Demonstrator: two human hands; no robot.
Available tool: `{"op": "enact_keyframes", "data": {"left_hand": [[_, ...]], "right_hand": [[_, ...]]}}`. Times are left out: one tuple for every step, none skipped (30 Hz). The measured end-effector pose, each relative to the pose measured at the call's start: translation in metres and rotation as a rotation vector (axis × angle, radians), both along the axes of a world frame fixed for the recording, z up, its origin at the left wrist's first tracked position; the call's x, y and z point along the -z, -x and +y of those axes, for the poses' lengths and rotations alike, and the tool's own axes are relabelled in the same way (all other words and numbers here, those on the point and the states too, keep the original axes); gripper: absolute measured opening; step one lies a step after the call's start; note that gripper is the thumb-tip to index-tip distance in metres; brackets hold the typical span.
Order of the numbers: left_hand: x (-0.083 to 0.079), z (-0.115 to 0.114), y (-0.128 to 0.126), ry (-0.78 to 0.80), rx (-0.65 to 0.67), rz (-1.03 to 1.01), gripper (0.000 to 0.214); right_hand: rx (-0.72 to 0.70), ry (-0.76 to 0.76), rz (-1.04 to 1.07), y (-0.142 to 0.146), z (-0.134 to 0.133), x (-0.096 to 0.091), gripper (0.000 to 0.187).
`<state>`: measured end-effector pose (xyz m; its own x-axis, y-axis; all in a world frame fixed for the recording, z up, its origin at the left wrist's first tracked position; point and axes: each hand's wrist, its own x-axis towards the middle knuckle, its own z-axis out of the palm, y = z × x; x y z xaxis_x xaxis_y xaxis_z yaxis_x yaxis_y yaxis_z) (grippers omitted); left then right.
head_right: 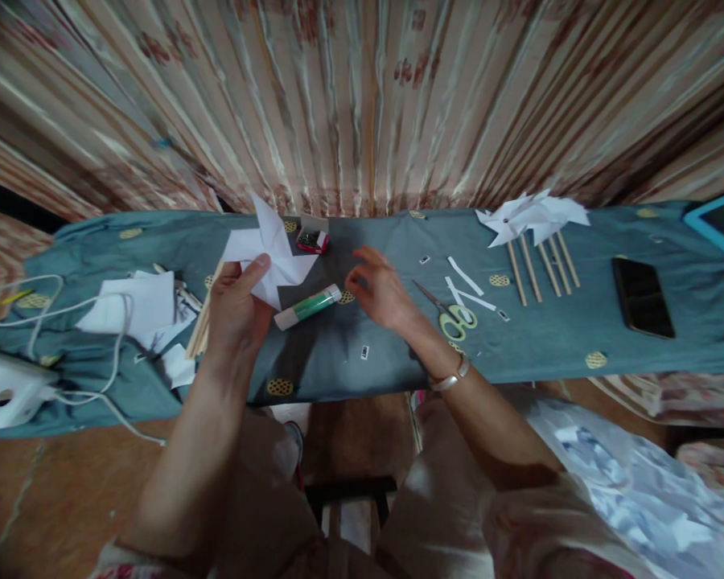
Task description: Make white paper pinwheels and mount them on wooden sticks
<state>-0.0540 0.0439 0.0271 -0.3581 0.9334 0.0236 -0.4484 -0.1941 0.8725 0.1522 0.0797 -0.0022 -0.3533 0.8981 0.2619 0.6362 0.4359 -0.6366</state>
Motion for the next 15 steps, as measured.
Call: {"op": "enact_keyframes", "data": {"left_hand": [[0.001,0.0,-0.003,-0.005,0.009,0.014,0.032],[0.002,-0.001,-0.005,-0.007,0.018,0.027,0.033],[0.004,-0.001,-0.008,-0.008,0.028,0.036,0.034],[0.005,-0.001,-0.01,-0.006,0.04,0.041,0.036],[0.006,-0.001,-0.012,-0.005,0.052,0.045,0.039],[0.007,-0.001,-0.014,-0.004,0.065,0.047,0.041],[0.008,-0.001,-0.017,-0.002,0.079,0.05,0.043],[0.009,-0.001,-0.019,0.0,0.091,0.053,0.045],[0.01,-0.002,-0.021,0.004,0.101,0.056,0.046],[0.01,-0.002,-0.023,0.009,0.108,0.061,0.046],[0.011,-0.003,-0.025,0.016,0.112,0.064,0.045],[0.012,-0.004,-0.027,0.023,0.115,0.067,0.045],[0.013,-0.004,-0.029,0.03,0.118,0.067,0.043],[0.014,-0.005,-0.031,0.036,0.124,0.068,0.041],[0.015,-0.006,-0.034,0.041,0.132,0.068,0.039]], "right_hand": [[-0.006,0.025,0.011,-0.007,-0.012,0.003,0.009],[-0.007,0.046,0.023,-0.014,-0.023,0.007,0.009],[-0.008,0.071,0.034,-0.019,-0.033,0.011,0.009],[-0.014,0.093,0.04,-0.022,-0.042,0.014,0.01],[-0.028,0.109,0.042,-0.025,-0.049,0.018,0.011],[-0.033,0.118,0.049,-0.027,-0.055,0.022,0.012],[-0.032,0.123,0.057,-0.028,-0.06,0.025,0.012],[-0.034,0.129,0.058,-0.029,-0.063,0.028,0.012],[-0.035,0.132,0.057,-0.03,-0.066,0.031,0.012],[-0.036,0.134,0.055,-0.031,-0.067,0.033,0.012],[-0.039,0.134,0.053,-0.031,-0.068,0.034,0.013],[-0.042,0.132,0.053,-0.032,-0.069,0.035,0.013],[-0.045,0.13,0.054,-0.034,-0.069,0.036,0.013],[-0.048,0.129,0.055,-0.035,-0.069,0.036,0.013],[-0.05,0.13,0.053,-0.037,-0.069,0.036,0.013]]}}
